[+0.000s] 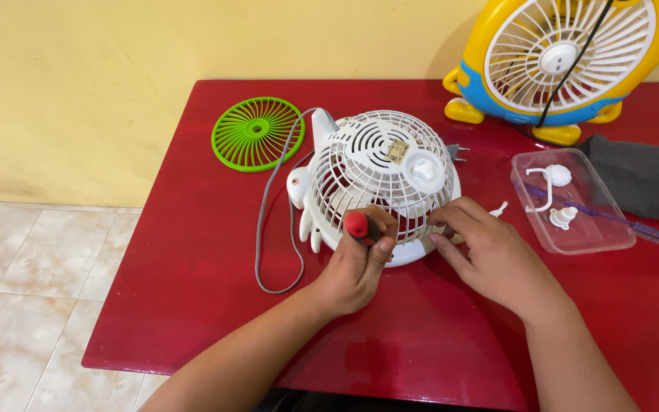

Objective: The person disassembles a small white and green electric fan on a red table. They remove the front grille, the central cap, and then use a screwdriver to loosen screws on the rear housing.

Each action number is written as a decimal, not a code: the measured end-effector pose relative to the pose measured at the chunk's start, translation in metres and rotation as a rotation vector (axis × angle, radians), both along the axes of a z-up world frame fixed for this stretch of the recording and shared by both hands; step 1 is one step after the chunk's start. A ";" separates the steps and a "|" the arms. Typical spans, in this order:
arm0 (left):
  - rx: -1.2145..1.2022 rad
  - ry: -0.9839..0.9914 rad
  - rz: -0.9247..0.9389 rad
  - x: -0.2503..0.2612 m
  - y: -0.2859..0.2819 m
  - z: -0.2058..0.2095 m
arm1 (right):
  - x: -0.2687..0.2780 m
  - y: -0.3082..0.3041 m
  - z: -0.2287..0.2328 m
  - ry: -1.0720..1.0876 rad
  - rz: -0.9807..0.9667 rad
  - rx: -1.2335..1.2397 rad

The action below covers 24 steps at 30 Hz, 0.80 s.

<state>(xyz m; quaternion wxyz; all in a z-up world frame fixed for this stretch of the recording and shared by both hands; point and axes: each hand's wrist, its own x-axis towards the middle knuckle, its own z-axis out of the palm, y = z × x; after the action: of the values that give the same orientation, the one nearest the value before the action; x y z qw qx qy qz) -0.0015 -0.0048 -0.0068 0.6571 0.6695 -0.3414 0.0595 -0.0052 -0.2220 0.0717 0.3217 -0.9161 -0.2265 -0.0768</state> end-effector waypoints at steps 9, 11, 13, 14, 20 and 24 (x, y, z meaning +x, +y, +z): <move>0.208 -0.011 0.130 -0.007 -0.011 0.026 | -0.002 0.000 -0.005 0.040 -0.098 0.104; 0.231 -0.010 0.164 -0.008 -0.016 0.031 | -0.005 0.002 -0.007 -0.076 -0.044 0.385; 0.228 -0.010 0.175 -0.008 -0.018 0.035 | -0.011 0.007 -0.007 -0.180 0.036 0.592; 0.227 -0.020 0.185 -0.008 -0.019 0.037 | -0.014 0.013 -0.008 -0.223 0.086 0.661; 0.189 -0.111 0.203 -0.008 -0.019 0.044 | -0.016 0.039 -0.007 -0.519 0.085 0.508; 0.172 -0.002 0.189 -0.014 -0.016 0.048 | -0.013 0.040 -0.007 -0.458 0.021 0.448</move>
<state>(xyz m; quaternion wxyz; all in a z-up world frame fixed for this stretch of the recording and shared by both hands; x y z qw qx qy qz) -0.0152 -0.0209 0.0411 0.5883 0.7525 -0.2813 0.0921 -0.0184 -0.1819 0.0644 0.4570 -0.7789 -0.2801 -0.3258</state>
